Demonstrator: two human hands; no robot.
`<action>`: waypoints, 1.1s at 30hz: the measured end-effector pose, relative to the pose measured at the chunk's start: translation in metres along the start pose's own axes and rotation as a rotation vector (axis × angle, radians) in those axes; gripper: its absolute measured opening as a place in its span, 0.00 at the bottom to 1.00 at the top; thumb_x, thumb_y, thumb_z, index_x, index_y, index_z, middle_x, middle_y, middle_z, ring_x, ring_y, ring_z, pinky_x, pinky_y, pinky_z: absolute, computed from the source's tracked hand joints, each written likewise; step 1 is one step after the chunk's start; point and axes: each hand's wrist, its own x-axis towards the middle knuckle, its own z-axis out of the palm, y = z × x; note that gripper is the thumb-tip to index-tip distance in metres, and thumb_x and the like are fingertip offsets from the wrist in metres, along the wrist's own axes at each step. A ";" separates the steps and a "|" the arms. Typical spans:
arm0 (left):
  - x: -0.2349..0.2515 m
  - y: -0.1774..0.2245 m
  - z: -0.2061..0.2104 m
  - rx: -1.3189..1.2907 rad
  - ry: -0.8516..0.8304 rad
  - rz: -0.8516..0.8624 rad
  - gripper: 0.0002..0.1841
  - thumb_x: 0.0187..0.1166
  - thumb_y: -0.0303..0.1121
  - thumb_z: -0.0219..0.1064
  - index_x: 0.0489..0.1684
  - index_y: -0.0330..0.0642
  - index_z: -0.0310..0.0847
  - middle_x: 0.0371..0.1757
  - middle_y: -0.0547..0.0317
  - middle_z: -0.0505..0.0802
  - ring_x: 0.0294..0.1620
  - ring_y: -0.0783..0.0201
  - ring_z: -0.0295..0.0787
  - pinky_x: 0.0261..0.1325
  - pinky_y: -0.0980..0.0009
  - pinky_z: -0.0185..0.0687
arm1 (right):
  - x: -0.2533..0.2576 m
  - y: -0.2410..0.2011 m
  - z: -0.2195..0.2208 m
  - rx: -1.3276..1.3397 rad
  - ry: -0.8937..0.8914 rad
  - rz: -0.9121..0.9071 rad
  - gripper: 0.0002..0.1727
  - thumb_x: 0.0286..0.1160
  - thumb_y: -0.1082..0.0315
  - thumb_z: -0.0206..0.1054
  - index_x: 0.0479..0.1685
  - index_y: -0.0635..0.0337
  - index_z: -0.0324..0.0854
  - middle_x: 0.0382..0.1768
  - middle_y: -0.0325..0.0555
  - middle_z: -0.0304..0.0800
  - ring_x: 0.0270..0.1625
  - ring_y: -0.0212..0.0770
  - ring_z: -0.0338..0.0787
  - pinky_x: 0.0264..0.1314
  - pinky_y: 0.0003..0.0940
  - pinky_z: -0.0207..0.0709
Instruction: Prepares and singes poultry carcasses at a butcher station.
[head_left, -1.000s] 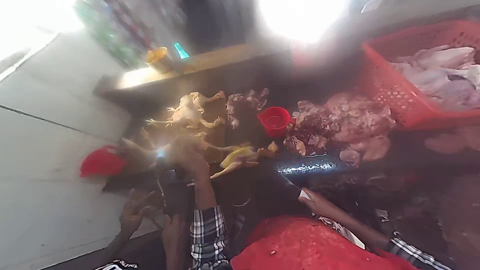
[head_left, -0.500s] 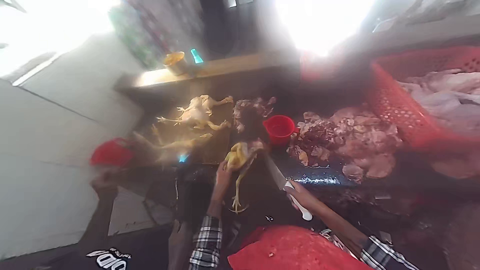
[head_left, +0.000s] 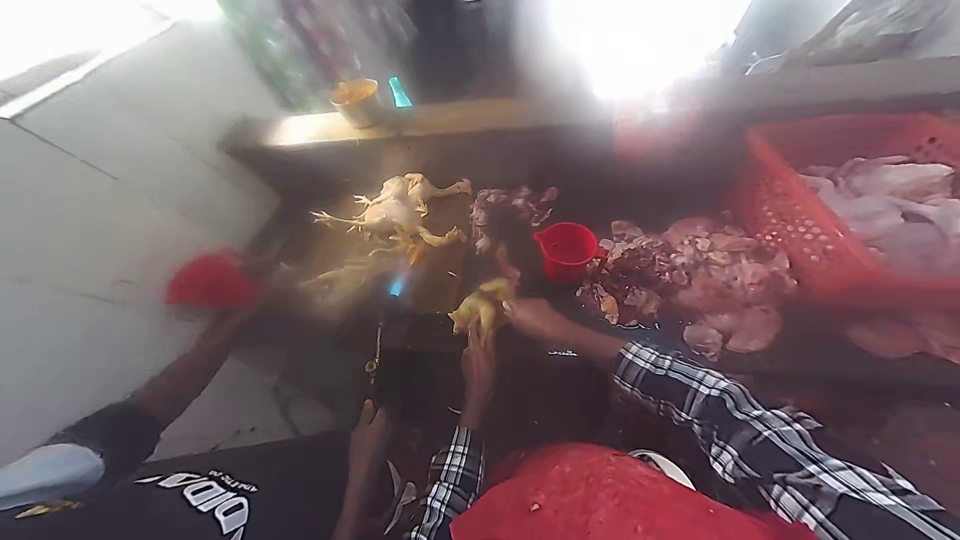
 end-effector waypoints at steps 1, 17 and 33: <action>0.001 -0.001 -0.002 -0.016 0.005 0.001 0.33 0.87 0.57 0.58 0.92 0.65 0.57 0.47 0.46 0.95 0.41 0.44 0.95 0.47 0.41 0.89 | -0.001 0.007 0.000 0.080 -0.058 -0.011 0.31 0.93 0.47 0.47 0.84 0.60 0.63 0.57 0.66 0.89 0.60 0.66 0.90 0.61 0.69 0.80; 0.020 0.050 -0.078 -0.889 -0.321 -0.144 0.20 0.93 0.46 0.54 0.76 0.49 0.74 0.22 0.62 0.75 0.15 0.69 0.67 0.17 0.73 0.67 | -0.128 0.090 0.080 0.953 -0.300 -0.005 0.25 0.91 0.44 0.53 0.78 0.46 0.64 0.26 0.45 0.77 0.19 0.41 0.78 0.23 0.41 0.79; -0.050 0.072 -0.003 -1.132 -0.448 -0.430 0.16 0.97 0.42 0.42 0.62 0.38 0.65 0.24 0.56 0.79 0.14 0.65 0.76 0.17 0.70 0.79 | -0.091 0.077 0.105 0.186 0.082 0.098 0.32 0.91 0.44 0.46 0.87 0.50 0.62 0.48 0.62 0.92 0.52 0.67 0.93 0.54 0.69 0.83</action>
